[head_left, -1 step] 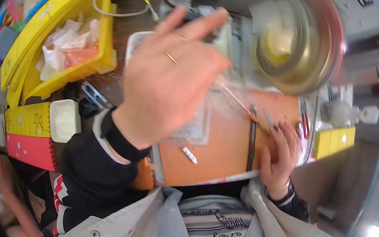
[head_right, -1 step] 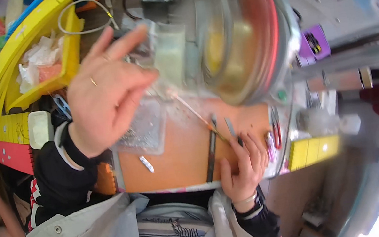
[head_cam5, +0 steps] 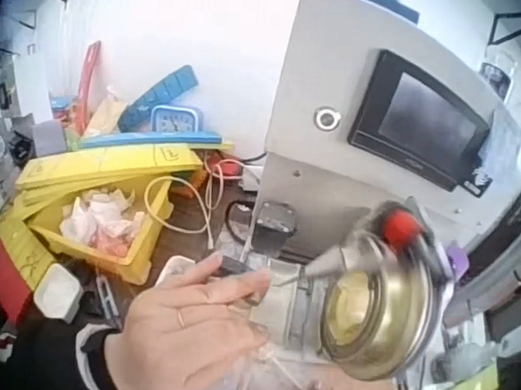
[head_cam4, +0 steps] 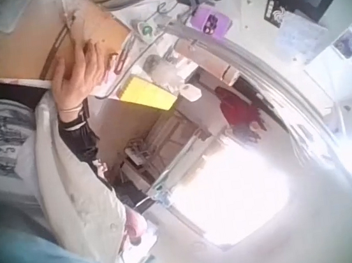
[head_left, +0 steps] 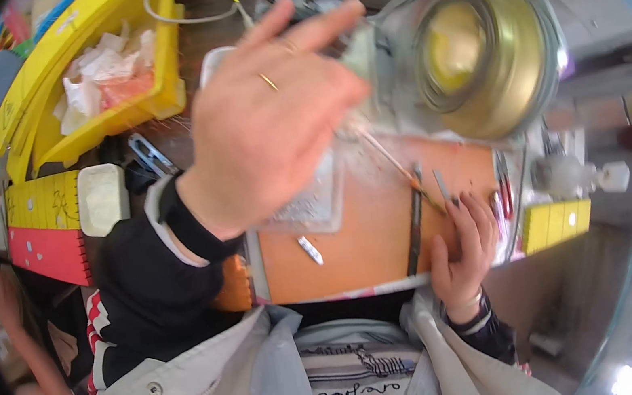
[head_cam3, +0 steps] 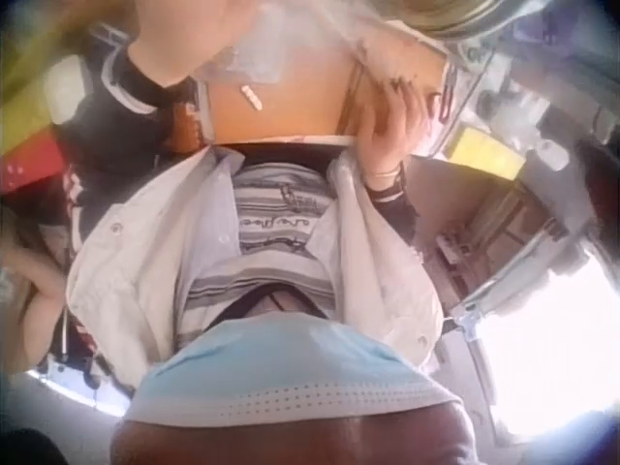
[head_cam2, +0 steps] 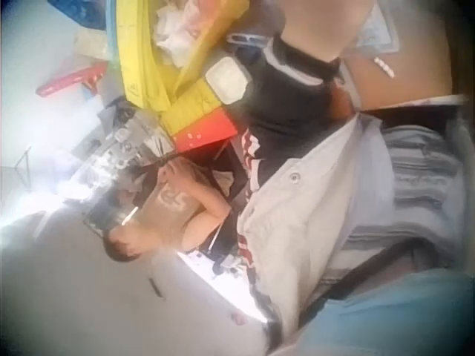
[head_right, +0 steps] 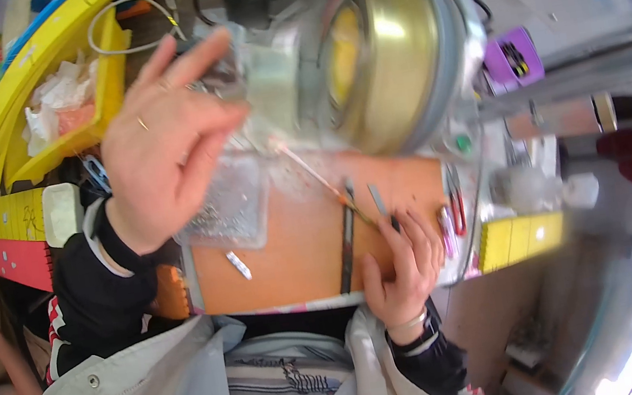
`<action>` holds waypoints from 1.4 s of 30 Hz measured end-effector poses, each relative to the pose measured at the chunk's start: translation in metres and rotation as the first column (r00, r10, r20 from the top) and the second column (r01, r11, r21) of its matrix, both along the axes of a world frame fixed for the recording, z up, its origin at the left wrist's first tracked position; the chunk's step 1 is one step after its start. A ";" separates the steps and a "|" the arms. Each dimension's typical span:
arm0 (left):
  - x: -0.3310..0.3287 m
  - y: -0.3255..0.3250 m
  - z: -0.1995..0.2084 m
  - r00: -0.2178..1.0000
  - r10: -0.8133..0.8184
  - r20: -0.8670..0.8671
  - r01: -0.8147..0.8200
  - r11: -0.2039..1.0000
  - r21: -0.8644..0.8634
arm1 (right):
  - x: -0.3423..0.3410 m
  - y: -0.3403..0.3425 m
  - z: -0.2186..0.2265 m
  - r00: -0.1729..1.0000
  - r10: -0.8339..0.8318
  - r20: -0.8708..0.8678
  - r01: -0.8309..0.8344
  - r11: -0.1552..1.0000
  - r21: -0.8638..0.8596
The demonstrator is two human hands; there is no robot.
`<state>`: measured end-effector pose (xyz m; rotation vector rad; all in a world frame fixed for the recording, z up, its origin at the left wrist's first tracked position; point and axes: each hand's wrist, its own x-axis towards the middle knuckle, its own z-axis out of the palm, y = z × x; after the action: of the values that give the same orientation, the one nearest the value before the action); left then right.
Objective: Assembling and gluing small electronic components at a dedicated workbench.
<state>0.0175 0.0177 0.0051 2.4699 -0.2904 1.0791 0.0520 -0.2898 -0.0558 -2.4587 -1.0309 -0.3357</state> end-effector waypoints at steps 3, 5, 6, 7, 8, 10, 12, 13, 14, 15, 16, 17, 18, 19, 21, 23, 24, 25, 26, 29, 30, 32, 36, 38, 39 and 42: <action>0.000 0.002 0.007 1.000 -0.004 -0.021 0.005 0.999 0.046 | 0.002 -0.005 0.001 0.997 0.072 0.031 -0.076 0.985 0.157; 0.002 0.003 0.005 1.000 0.017 0.005 -0.018 0.995 0.100 | 0.001 -0.010 0.004 0.989 0.149 0.005 -0.144 0.947 0.286; 0.003 0.003 0.003 1.000 0.007 0.010 -0.008 0.995 0.098 | -0.003 -0.012 0.006 0.990 0.139 0.010 -0.136 0.950 0.282; 0.004 0.003 0.002 1.000 0.012 0.019 -0.014 0.995 0.101 | -0.008 -0.011 0.011 0.994 0.108 -0.036 -0.093 0.953 0.287; 0.003 0.003 0.001 0.999 0.022 0.027 -0.025 0.994 0.103 | -0.013 -0.009 0.017 0.993 0.083 -0.084 -0.055 0.955 0.290; 0.001 0.002 0.001 0.999 0.018 0.030 -0.020 0.995 0.101 | -0.017 0.004 0.034 0.990 0.135 -0.036 -0.121 0.957 0.263; 0.000 0.003 0.001 0.999 0.017 0.046 -0.022 0.994 0.102 | -0.025 0.019 0.045 0.952 0.003 -0.306 -0.007 1.000 -0.011; -0.002 0.004 0.000 0.999 -0.003 0.036 0.000 0.997 0.072 | -0.024 0.019 0.041 0.949 -0.006 -0.315 -0.034 0.992 -0.123; -0.002 0.005 -0.001 0.999 -0.021 0.031 0.019 0.999 0.045 | -0.022 0.021 0.037 0.954 -0.001 -0.301 -0.036 0.992 -0.118; -0.002 0.004 -0.003 0.999 -0.024 0.045 0.023 0.999 0.028 | -0.022 0.024 0.033 0.957 -0.018 -0.289 -0.037 0.982 -0.185; -0.002 0.004 -0.002 0.998 -0.020 0.059 0.018 0.999 0.034 | -0.021 0.025 0.030 0.960 -0.036 -0.277 -0.037 0.967 -0.252; -0.003 0.004 -0.003 0.998 -0.036 0.047 0.035 0.999 0.021 | -0.020 0.025 0.028 0.958 -0.022 -0.285 -0.053 0.966 -0.251; -0.003 0.004 -0.003 0.998 -0.052 0.034 0.052 0.999 0.007 | -0.018 0.024 0.030 0.960 -0.017 -0.278 -0.055 0.967 -0.249; -0.003 0.003 -0.003 0.997 -0.059 0.047 0.059 0.998 -0.002 | -0.017 0.023 0.031 0.939 0.024 -0.344 -0.100 0.974 -0.205; -0.002 0.003 -0.003 0.997 -0.056 0.052 0.056 0.998 0.002 | -0.014 0.019 0.037 0.910 0.060 -0.409 -0.139 0.976 -0.165; -0.002 0.003 -0.003 0.997 -0.054 0.046 0.054 0.999 0.004 | -0.007 0.016 0.048 0.545 0.149 -0.825 -0.124 0.988 0.097; -0.003 0.004 -0.002 0.998 -0.040 0.047 0.040 0.999 0.010 | -0.003 0.013 0.052 0.539 0.146 -0.830 -0.122 0.988 0.095; -0.003 0.004 -0.003 0.999 -0.026 0.047 0.025 1.000 0.016 | 0.002 0.011 0.055 0.285 0.210 -0.935 0.064 0.969 0.237; -0.001 0.005 -0.003 0.999 -0.029 0.040 0.028 1.000 0.012 | 0.006 0.009 0.058 0.029 0.316 -0.948 0.284 0.907 0.311; 0.000 0.006 -0.002 0.998 -0.026 0.052 0.024 0.999 0.035 | 0.005 0.005 0.054 -0.062 0.536 -0.842 0.504 0.745 0.437; 0.002 0.004 0.001 0.999 -0.017 0.040 0.015 0.999 0.049 | 0.005 0.005 0.053 -0.063 0.616 -0.785 0.568 0.669 0.479; 0.002 0.003 0.003 1.000 -0.004 0.022 0.002 0.998 0.064 | 0.002 0.006 0.050 -0.057 0.613 -0.788 0.560 0.674 0.483; 0.000 0.006 -0.001 0.999 -0.019 0.034 0.017 0.999 0.048 | 0.000 0.012 0.042 0.426 0.207 -0.881 0.232 0.916 0.327; 0.000 0.008 -0.005 0.998 -0.030 0.059 0.029 0.999 0.014 | -0.002 0.015 0.042 0.637 0.129 -0.760 0.106 0.962 0.252; -0.001 0.006 -0.006 0.998 -0.038 0.046 0.039 0.999 -0.017 | -0.002 0.014 0.047 0.723 0.118 -0.680 0.095 0.959 0.267; -0.002 0.005 -0.003 0.998 -0.036 0.054 0.039 0.998 -0.045 | 0.000 -0.005 0.076 0.843 0.081 -0.532 0.116 0.938 0.326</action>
<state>0.0156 0.0225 0.0023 2.3880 -0.3232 1.1252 0.0521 -0.2949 0.0204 -2.0540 -0.6359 0.1648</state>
